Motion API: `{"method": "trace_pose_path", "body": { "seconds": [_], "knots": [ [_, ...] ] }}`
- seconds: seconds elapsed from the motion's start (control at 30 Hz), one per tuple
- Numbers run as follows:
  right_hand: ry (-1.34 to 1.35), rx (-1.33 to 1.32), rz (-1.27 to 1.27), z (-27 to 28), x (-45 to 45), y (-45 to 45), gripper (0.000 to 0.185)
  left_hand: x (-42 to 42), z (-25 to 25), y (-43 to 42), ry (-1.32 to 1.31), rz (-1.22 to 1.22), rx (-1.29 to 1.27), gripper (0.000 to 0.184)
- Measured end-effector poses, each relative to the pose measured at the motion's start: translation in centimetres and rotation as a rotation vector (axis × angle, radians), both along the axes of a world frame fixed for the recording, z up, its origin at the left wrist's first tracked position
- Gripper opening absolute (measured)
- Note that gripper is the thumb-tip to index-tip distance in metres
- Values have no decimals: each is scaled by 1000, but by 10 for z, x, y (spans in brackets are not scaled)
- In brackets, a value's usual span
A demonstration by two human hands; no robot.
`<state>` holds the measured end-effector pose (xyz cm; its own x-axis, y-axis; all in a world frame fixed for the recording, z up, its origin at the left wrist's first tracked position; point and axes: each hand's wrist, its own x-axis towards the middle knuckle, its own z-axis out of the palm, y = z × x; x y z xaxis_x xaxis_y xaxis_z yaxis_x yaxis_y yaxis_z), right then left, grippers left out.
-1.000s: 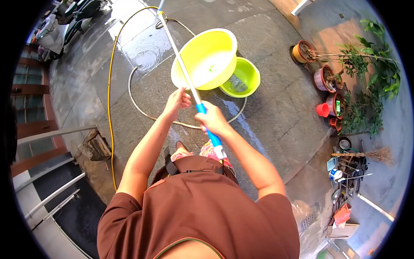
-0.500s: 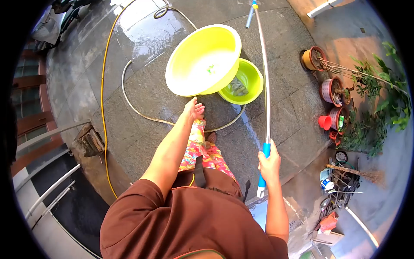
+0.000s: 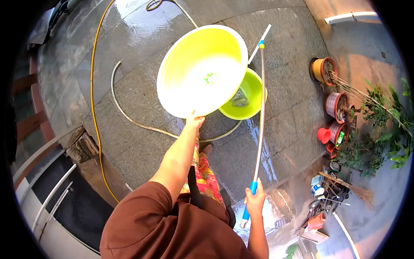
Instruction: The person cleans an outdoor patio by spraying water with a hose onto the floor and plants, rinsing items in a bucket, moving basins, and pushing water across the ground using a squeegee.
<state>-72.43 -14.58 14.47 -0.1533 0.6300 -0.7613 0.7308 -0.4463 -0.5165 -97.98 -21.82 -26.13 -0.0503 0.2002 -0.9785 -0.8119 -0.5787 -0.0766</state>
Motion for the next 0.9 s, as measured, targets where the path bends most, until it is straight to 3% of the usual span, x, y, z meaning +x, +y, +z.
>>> {"method": "trace_pose_path", "body": {
  "seconds": [0.1,0.23,0.37,0.43,0.53,0.67,0.7,0.77,0.9],
  "knots": [
    [8,-31,-1,-5,4,0,56,-11,-16,8,224,314,-180,28],
    [10,-44,53,-6,9,5,57,-105,5,-24,419,266,-93,12],
    [2,-20,141,-6,11,12,58,-216,67,-46,656,243,-288,16],
    [12,-10,200,-9,18,14,58,-230,130,-56,721,152,-418,20],
    [34,1,238,-12,26,16,58,-221,177,-72,870,14,-625,14],
    [5,33,327,-12,42,18,57,-174,178,-89,937,-453,-976,27],
    [-15,51,363,-12,46,19,57,-165,139,-100,1003,-523,-1029,27],
    [-42,82,426,-3,48,21,56,-131,131,-96,1056,-727,-1394,31],
    [-75,144,562,-3,61,19,55,-101,128,-72,1020,-1047,-1275,41]
  ]
}}
